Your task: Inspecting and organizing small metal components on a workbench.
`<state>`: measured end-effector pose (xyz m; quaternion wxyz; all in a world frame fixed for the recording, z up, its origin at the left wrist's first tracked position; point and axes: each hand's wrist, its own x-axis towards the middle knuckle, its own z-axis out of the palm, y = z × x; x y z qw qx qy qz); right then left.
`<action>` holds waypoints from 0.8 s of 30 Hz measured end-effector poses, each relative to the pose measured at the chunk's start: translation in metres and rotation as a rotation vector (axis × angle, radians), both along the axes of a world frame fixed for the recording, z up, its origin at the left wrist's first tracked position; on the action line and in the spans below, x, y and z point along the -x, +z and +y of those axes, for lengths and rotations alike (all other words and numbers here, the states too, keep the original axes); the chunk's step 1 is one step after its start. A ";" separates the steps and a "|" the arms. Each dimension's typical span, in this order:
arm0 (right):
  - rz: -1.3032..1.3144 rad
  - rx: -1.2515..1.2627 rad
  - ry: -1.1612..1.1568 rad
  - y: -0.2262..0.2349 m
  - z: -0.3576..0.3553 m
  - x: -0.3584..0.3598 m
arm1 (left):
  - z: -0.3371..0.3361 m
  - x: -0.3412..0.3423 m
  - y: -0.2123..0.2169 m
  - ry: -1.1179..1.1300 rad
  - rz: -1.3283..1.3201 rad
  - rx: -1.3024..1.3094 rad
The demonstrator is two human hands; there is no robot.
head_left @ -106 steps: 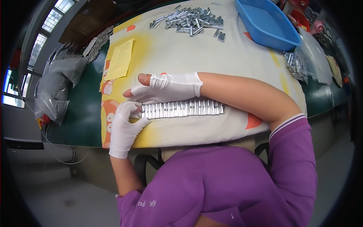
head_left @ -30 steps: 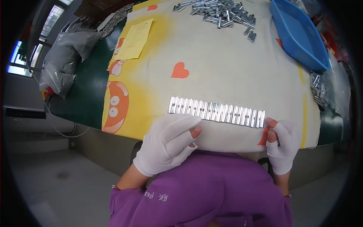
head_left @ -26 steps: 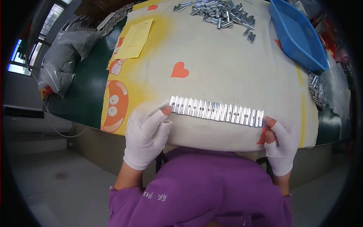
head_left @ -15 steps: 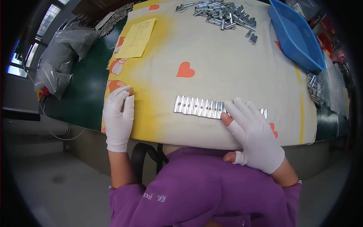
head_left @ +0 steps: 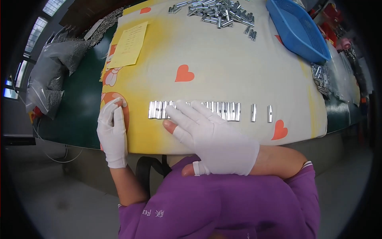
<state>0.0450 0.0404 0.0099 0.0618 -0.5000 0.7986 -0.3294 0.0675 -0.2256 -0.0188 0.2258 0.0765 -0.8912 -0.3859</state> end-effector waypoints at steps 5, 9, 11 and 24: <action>0.204 -0.155 -0.274 0.028 0.060 -0.007 | -0.005 -0.007 -0.001 0.034 -0.007 0.000; 0.234 -0.190 -0.499 0.003 0.120 -0.011 | -0.003 -0.005 -0.002 0.005 0.007 -0.010; 0.209 -0.235 -0.519 0.002 0.120 -0.013 | -0.002 -0.004 -0.002 0.001 -0.001 0.016; 0.037 0.475 -0.182 0.030 0.075 0.009 | -0.009 -0.006 -0.008 0.041 -0.026 -0.044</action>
